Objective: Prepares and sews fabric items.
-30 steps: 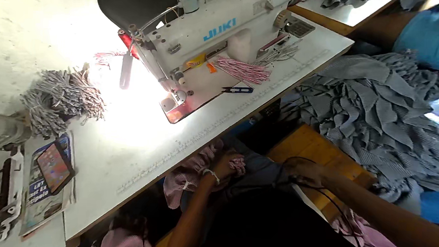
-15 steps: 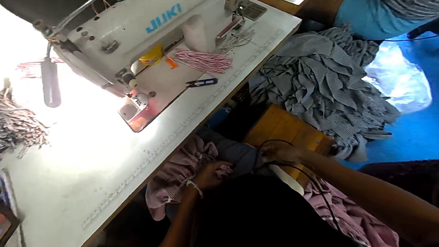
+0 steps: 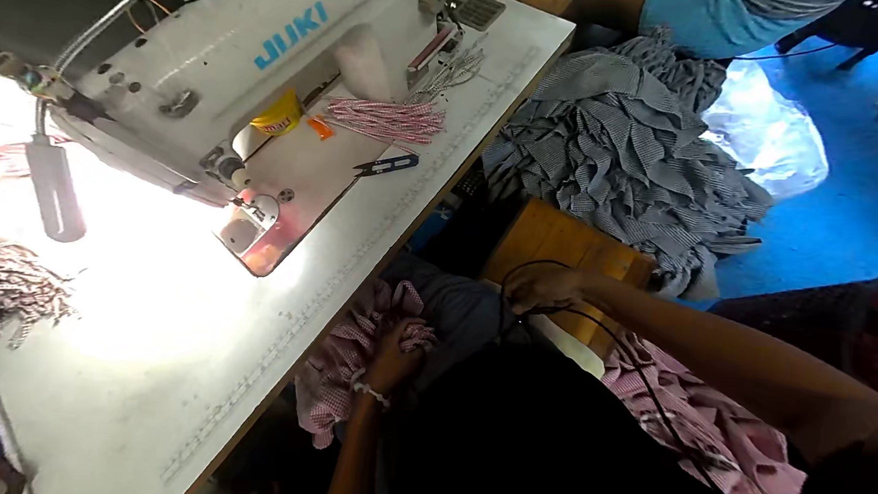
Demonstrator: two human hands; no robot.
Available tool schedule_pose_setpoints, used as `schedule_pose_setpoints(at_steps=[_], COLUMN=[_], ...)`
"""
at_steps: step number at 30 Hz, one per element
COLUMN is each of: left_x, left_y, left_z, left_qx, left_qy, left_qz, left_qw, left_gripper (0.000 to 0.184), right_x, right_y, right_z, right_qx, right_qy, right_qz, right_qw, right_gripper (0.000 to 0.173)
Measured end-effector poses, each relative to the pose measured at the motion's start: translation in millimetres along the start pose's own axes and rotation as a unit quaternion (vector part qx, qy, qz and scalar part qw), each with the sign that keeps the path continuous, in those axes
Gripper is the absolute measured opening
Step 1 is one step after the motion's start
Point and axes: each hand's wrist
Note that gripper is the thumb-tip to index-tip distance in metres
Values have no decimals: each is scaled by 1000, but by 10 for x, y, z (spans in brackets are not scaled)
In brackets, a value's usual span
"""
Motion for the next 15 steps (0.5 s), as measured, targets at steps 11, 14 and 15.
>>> schedule_pose_setpoints(at_steps=[11, 14, 15], left_x=[-94, -36, -18], left_y=[72, 137, 146], left_z=[-86, -40, -32], left_qx=[-77, -74, -72], left_qy=[-12, -60, -69], left_qz=[-35, -11, -4], left_qw=[996, 995, 995], left_gripper=[52, 55, 56], right_x=[-140, -143, -139], right_y=[88, 113, 133], right_z=[-88, -118, -115], right_qx=[31, 28, 31], right_qy=[24, 7, 2], right_qz=[96, 118, 122], right_qw=[995, 993, 992], right_gripper=[12, 13, 13])
Point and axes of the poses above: each hand's wrist, its own z-axis towards the middle knuckle, its own x-axis out of the back of the hand, y = z × x, and after that the axes turned 6 degrees about -z, right-handed
